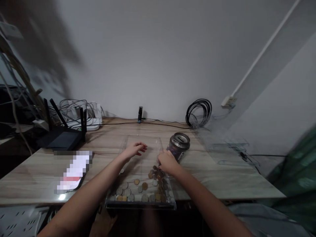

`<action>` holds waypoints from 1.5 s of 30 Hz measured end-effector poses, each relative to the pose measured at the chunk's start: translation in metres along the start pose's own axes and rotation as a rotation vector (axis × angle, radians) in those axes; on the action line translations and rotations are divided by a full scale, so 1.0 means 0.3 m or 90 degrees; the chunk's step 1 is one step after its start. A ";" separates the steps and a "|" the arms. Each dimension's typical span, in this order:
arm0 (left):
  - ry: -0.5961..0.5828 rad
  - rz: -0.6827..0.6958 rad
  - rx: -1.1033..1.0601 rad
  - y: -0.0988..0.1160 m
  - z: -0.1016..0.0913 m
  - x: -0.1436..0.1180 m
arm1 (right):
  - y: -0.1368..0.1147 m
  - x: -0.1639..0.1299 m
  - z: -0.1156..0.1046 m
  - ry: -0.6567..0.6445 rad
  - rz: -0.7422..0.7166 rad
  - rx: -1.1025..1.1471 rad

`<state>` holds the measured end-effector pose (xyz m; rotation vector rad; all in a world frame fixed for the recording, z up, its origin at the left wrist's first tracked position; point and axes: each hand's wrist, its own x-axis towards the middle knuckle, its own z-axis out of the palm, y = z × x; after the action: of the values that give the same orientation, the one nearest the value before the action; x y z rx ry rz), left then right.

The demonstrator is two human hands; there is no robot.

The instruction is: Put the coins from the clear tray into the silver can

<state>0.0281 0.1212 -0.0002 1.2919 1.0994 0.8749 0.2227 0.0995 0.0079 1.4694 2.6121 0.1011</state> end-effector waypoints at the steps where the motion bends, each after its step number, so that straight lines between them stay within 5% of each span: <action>1: -0.001 -0.001 0.005 0.000 0.000 -0.001 | 0.000 -0.003 0.005 0.008 0.000 0.008; 9: -0.022 -0.002 0.052 -0.007 -0.003 0.001 | -0.033 -0.082 0.000 0.106 0.074 0.043; 15: -0.028 -0.011 0.071 -0.009 -0.002 0.005 | -0.067 -0.206 -0.017 -0.117 -0.085 0.216; 26: -0.035 -0.001 0.076 -0.018 -0.008 0.011 | -0.099 -0.225 -0.028 -0.124 -0.142 0.172; 45: -0.043 -0.011 0.080 -0.015 -0.012 0.006 | -0.089 -0.222 -0.064 -0.132 -0.111 0.161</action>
<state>0.0247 0.1235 -0.0046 1.4039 1.1240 0.7540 0.2313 0.0291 0.0296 1.2326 2.6393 -0.3931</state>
